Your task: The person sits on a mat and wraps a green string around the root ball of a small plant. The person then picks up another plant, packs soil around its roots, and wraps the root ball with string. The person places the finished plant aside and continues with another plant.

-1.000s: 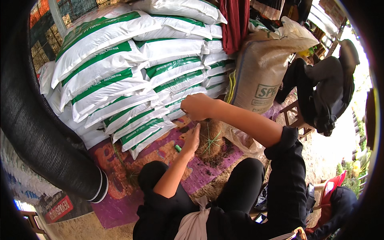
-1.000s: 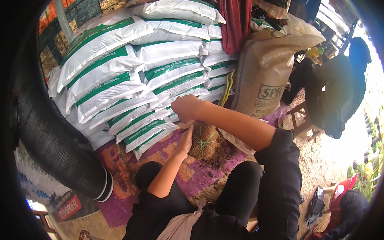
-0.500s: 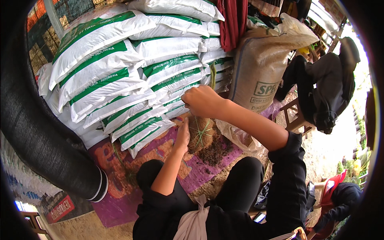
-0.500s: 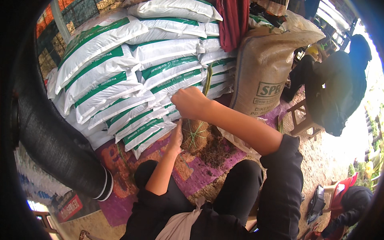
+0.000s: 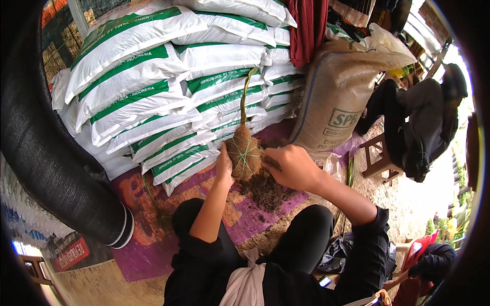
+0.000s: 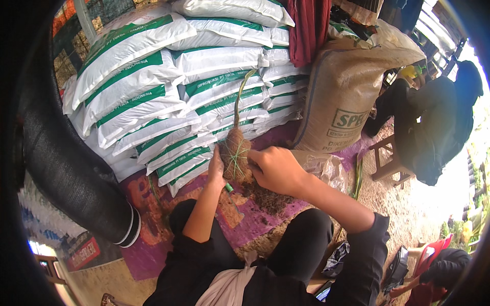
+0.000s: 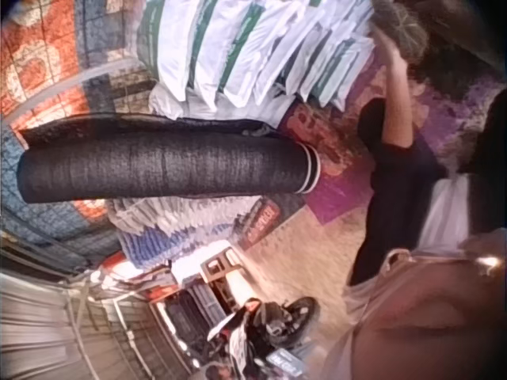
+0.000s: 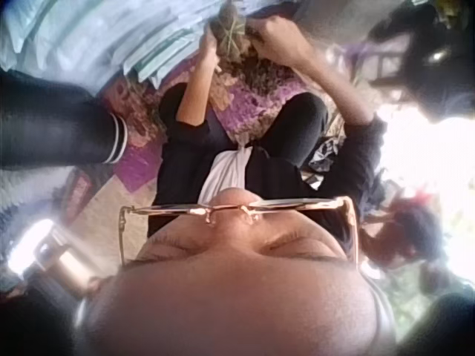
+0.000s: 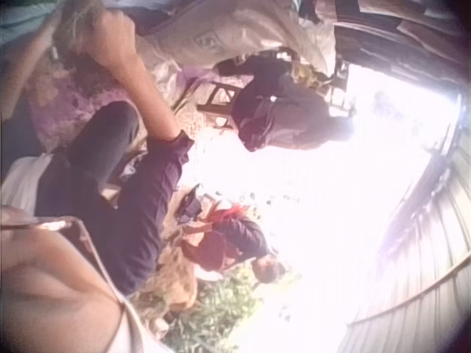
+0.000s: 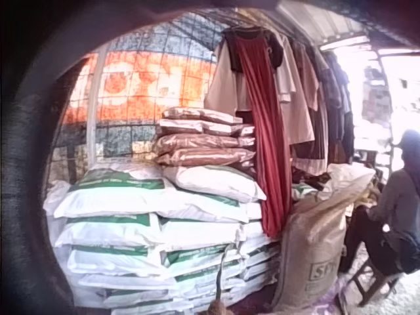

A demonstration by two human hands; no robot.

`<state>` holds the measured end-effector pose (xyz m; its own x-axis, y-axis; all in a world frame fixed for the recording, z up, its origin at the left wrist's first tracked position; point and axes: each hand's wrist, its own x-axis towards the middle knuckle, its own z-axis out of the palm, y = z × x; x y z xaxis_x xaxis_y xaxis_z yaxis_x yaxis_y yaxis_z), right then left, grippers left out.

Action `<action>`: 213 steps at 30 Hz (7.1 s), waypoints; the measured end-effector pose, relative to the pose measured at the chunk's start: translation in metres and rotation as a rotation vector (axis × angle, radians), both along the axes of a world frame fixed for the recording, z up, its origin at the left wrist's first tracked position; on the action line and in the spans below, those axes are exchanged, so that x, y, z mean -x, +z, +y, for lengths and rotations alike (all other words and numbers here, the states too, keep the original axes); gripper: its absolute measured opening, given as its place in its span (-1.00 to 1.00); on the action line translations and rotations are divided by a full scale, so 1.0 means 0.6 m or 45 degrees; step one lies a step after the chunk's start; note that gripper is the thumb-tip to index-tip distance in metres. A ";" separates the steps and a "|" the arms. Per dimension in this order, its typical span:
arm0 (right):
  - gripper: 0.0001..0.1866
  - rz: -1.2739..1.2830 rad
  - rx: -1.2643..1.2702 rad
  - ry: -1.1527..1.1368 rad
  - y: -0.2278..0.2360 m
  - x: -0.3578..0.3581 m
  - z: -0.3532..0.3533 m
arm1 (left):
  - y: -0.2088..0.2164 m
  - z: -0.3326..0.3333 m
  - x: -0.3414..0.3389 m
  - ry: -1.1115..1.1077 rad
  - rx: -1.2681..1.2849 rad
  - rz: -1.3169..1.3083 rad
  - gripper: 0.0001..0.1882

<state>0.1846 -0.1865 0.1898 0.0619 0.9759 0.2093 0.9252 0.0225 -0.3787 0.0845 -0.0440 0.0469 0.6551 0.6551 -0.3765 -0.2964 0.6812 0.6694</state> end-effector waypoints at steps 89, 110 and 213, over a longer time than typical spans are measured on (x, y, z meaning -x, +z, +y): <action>-0.94 1.036 0.029 -0.187 -0.091 0.012 -0.047 | 0.020 -0.004 0.013 0.072 0.149 -0.328 -0.46; -0.92 0.747 -0.095 -0.197 -0.061 0.026 -0.053 | -0.010 0.002 0.001 0.085 0.076 -0.368 -0.59; -0.66 -0.315 0.053 -0.040 -0.220 -0.149 0.049 | -0.010 -0.093 0.031 -0.449 0.189 -0.114 -0.60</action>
<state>0.2738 -0.1573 0.0578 0.0443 0.9824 0.1814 0.9899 -0.0187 -0.1403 0.0657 -0.1001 0.0410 0.8647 0.3267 -0.3814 -0.0799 0.8393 0.5378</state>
